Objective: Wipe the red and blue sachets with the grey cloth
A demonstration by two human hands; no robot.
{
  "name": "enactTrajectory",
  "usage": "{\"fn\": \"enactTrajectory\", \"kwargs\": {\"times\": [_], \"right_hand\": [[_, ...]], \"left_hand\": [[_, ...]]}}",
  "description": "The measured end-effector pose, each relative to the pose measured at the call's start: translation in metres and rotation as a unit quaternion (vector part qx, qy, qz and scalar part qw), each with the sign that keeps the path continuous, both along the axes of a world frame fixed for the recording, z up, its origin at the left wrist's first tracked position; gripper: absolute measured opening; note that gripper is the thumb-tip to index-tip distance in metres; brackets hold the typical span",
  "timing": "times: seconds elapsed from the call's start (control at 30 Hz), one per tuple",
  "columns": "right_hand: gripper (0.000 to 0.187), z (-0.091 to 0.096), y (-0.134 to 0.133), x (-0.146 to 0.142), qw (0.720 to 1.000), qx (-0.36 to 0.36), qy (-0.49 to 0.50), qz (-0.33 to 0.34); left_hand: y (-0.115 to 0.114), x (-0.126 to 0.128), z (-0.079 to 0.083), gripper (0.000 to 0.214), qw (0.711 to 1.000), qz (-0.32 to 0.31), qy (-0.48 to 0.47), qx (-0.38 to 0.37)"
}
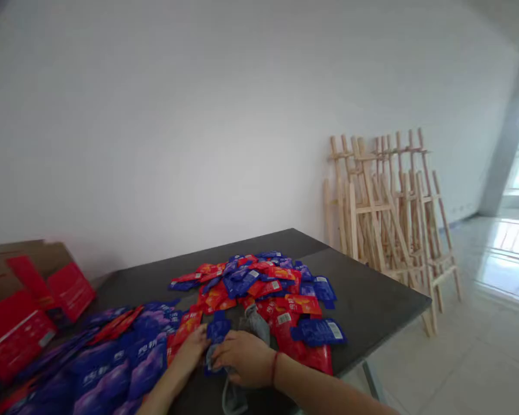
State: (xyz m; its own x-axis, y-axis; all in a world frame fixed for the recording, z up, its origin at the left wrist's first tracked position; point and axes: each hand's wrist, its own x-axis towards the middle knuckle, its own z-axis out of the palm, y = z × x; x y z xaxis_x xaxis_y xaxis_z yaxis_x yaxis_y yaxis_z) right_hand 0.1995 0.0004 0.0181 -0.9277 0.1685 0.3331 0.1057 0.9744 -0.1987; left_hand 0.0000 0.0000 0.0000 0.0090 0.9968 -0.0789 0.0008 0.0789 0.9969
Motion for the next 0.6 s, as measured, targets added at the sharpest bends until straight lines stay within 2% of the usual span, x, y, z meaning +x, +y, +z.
{"fn": "enactTrajectory", "kwargs": {"times": [0.13,0.2,0.23,0.3,0.37,0.5,0.6], "right_hand": [[0.026,0.002,0.0,0.013,0.991,-0.039,-0.012,-0.125],[0.028,0.005,0.001,0.009,0.978,-0.047,-0.021,-0.201],[0.03,0.007,0.001,0.006,0.975,-0.044,-0.024,-0.218],[0.036,0.009,0.0,-0.003,0.979,-0.026,-0.021,-0.202],[0.039,0.009,-0.005,-0.009,0.989,0.001,-0.015,-0.144],[0.032,0.003,-0.017,-0.009,0.998,0.028,-0.026,-0.043],[0.025,0.0,-0.018,-0.004,0.998,0.008,-0.019,-0.062]], "left_hand": [[0.0,-0.001,-0.002,0.035,1.0,0.008,0.009,-0.015],[0.0,-0.002,-0.003,0.036,0.999,0.014,0.017,-0.027],[0.0,-0.002,-0.003,0.037,0.999,0.016,0.02,-0.032],[-0.001,-0.003,-0.003,0.037,0.999,0.018,0.026,-0.036],[-0.002,-0.004,-0.001,0.037,0.999,0.017,0.03,-0.034],[-0.002,-0.005,0.002,0.039,0.999,0.008,0.037,-0.032],[-0.003,-0.004,0.002,0.042,0.998,0.004,0.048,-0.044]]}}
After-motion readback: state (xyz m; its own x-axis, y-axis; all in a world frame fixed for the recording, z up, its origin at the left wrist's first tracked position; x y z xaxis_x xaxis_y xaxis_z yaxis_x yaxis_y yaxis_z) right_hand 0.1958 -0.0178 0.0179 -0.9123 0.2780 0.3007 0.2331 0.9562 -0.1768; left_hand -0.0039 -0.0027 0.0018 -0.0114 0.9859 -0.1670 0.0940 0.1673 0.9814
